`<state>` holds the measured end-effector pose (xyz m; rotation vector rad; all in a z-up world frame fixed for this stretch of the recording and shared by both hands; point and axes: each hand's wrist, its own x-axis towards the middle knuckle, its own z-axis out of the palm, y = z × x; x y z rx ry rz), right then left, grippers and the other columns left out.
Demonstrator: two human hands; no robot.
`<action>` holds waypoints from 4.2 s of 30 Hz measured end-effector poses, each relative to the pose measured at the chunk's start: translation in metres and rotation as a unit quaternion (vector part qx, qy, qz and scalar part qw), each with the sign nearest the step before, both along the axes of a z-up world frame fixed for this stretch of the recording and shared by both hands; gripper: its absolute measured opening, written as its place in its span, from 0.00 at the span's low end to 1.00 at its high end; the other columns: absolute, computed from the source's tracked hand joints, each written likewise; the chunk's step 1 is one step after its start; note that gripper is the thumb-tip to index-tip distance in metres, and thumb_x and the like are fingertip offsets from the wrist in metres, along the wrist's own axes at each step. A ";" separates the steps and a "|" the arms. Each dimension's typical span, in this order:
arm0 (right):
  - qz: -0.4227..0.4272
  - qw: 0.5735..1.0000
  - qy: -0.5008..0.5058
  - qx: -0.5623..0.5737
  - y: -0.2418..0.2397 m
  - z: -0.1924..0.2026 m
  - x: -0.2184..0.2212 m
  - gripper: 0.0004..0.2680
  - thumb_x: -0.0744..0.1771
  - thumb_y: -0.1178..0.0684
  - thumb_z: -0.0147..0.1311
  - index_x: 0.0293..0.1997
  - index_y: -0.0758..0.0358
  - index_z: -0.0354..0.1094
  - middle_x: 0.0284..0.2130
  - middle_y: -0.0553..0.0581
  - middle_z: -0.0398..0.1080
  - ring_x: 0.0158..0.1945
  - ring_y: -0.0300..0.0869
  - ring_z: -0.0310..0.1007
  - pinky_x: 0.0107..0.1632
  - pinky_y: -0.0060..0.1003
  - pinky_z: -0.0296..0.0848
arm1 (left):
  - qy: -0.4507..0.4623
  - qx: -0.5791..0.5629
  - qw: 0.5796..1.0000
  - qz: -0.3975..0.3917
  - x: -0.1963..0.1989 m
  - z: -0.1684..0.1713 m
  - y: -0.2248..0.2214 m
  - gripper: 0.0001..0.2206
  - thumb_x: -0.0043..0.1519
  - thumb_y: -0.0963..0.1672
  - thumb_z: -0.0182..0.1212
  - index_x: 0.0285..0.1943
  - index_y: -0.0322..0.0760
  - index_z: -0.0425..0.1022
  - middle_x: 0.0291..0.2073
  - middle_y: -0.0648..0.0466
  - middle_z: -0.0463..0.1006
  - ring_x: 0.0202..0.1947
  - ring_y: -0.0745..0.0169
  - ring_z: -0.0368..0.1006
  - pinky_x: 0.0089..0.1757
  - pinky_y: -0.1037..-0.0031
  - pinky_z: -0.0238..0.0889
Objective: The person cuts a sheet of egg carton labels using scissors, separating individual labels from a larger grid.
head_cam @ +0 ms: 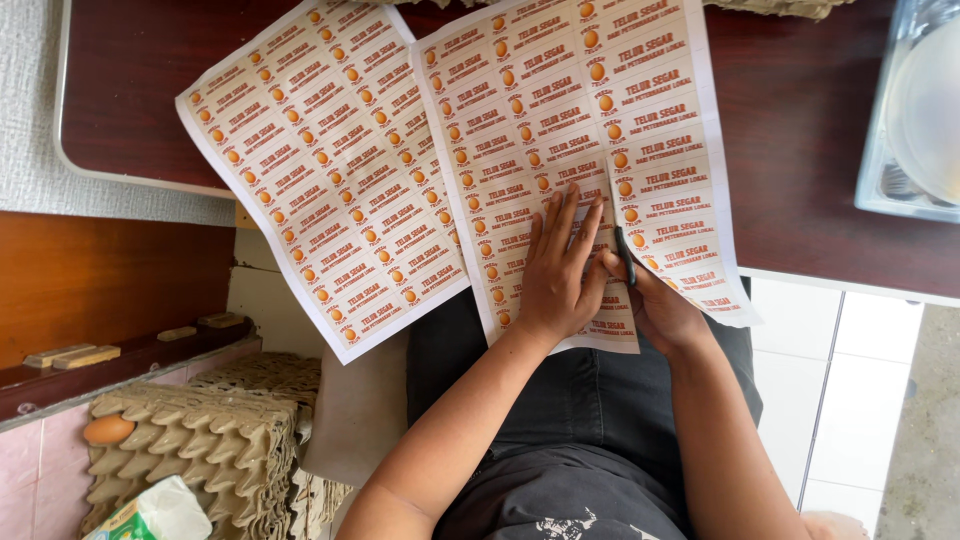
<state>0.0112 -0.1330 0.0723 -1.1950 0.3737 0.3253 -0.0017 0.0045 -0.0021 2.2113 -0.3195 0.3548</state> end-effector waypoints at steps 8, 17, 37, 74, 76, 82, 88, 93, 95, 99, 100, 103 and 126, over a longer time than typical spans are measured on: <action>0.008 1.000 0.011 0.017 0.001 -0.007 -0.002 0.14 0.68 0.50 0.63 0.55 0.68 0.70 0.44 0.68 0.80 0.42 0.63 0.84 0.40 0.59 0.84 | 0.001 0.002 1.000 -0.002 -0.001 0.002 -0.001 0.30 0.72 0.48 0.49 0.86 0.50 0.55 0.84 0.44 0.53 0.84 0.38 0.47 0.75 0.46 0.37; 0.013 1.000 0.016 0.009 -0.006 -0.015 -0.008 0.12 0.69 0.49 0.64 0.50 0.67 0.70 0.39 0.64 0.77 0.39 0.56 0.82 0.39 0.51 0.83 | 0.007 -0.003 1.000 -0.019 -0.005 0.005 0.000 0.30 0.70 0.50 0.51 0.85 0.54 0.58 0.84 0.44 0.54 0.84 0.34 0.48 0.75 0.41 0.39; -0.008 0.999 0.013 -0.044 0.001 -0.007 -0.014 0.12 0.69 0.48 0.68 0.34 0.64 0.70 0.20 0.52 0.69 0.25 0.38 0.77 0.35 0.29 0.80 | 0.003 -0.039 0.997 -0.063 -0.049 0.016 -0.021 0.38 0.54 0.35 0.50 0.82 0.26 0.57 0.81 0.29 0.53 0.79 0.23 0.50 0.72 0.47 0.52; 0.000 0.983 -0.095 0.160 0.008 0.076 -0.017 0.06 0.66 0.63 0.61 0.46 0.72 0.75 0.33 0.59 0.79 0.40 0.50 0.86 0.44 0.45 0.86 | 0.320 -0.250 0.901 0.151 0.080 0.057 0.107 0.56 0.53 0.57 0.84 0.81 0.26 0.51 0.66 0.29 0.67 0.65 0.35 0.68 0.59 0.49 0.66; 0.005 0.980 -0.100 0.171 0.006 0.070 -0.020 0.07 0.66 0.64 0.60 0.48 0.73 0.74 0.35 0.61 0.79 0.41 0.52 0.85 0.44 0.46 0.86 | 0.346 -0.256 0.894 0.123 0.081 0.074 0.104 0.57 0.53 0.59 0.84 0.82 0.27 0.51 0.69 0.28 0.65 0.71 0.30 0.64 0.64 0.43 0.62; 0.015 0.966 -0.120 0.229 -0.008 0.032 -0.026 0.14 0.65 0.62 0.55 0.56 0.77 0.70 0.40 0.65 0.78 0.45 0.58 0.85 0.46 0.58 0.86 | 0.366 -0.420 0.830 0.017 0.089 0.073 0.111 0.32 0.46 0.43 0.88 0.57 0.37 0.73 0.40 0.53 0.85 0.35 0.66 0.82 0.31 0.78 0.79; 0.025 0.977 -0.109 0.182 -0.017 0.020 -0.028 0.11 0.66 0.62 0.57 0.49 0.83 0.71 0.36 0.72 0.76 0.40 0.56 0.85 0.40 0.54 0.86 | 0.283 -0.319 0.905 -0.013 0.073 0.136 0.116 0.34 0.53 0.46 0.84 0.66 0.29 0.69 0.61 0.33 0.75 0.65 0.38 0.68 0.61 0.52 0.60; 0.037 0.976 -0.095 0.192 -0.013 0.007 -0.031 0.09 0.67 0.60 0.55 0.47 0.81 0.71 0.32 0.71 0.75 0.38 0.57 0.85 0.38 0.56 0.87 | 0.191 -0.205 0.960 0.015 0.054 0.173 0.117 0.26 0.66 0.53 0.71 0.60 0.29 0.70 0.59 0.30 0.75 0.72 0.32 0.65 0.71 0.39 0.47; 0.047 0.975 -0.100 0.194 -0.012 0.009 -0.028 0.09 0.67 0.59 0.55 0.46 0.79 0.72 0.31 0.68 0.74 0.36 0.54 0.84 0.39 0.54 0.87 | 0.164 -0.193 0.967 0.008 0.052 0.181 0.123 0.22 0.66 0.51 0.72 0.56 0.31 0.71 0.48 0.39 0.78 0.57 0.44 0.73 0.59 0.50 0.61; 0.069 0.970 -0.109 0.206 -0.002 0.019 -0.028 0.08 0.68 0.56 0.56 0.43 0.76 0.72 0.26 0.65 0.72 0.33 0.50 0.82 0.37 0.49 0.86 | 0.101 -0.157 0.982 0.004 0.047 0.198 0.129 0.17 0.65 0.48 0.74 0.50 0.31 0.72 0.35 0.46 0.80 0.39 0.56 0.80 0.44 0.63 0.75; 0.069 0.970 -0.110 0.207 0.000 0.021 -0.026 0.08 0.68 0.56 0.56 0.43 0.76 0.72 0.26 0.65 0.72 0.33 0.50 0.82 0.37 0.49 0.86 | 0.101 -0.156 0.983 0.003 0.045 0.200 0.132 0.17 0.65 0.48 0.74 0.50 0.31 0.72 0.35 0.46 0.80 0.39 0.56 0.80 0.44 0.63 0.75; 0.089 0.967 -0.122 0.206 0.007 0.027 -0.019 0.10 0.68 0.53 0.55 0.44 0.76 0.72 0.27 0.65 0.72 0.33 0.50 0.82 0.39 0.52 0.86 | 0.082 -0.136 0.987 0.016 0.043 0.209 0.141 0.16 0.66 0.47 0.74 0.50 0.33 0.72 0.37 0.45 0.81 0.40 0.55 0.81 0.45 0.62 0.75; 0.131 0.966 -0.116 0.189 0.032 0.045 -0.012 0.17 0.68 0.45 0.53 0.49 0.75 0.73 0.29 0.70 0.75 0.33 0.55 0.84 0.37 0.55 0.85 | 0.076 -0.240 0.966 0.054 0.035 0.207 0.170 0.31 0.50 0.42 0.88 0.58 0.37 0.71 0.45 0.45 0.84 0.43 0.53 0.85 0.50 0.58 0.81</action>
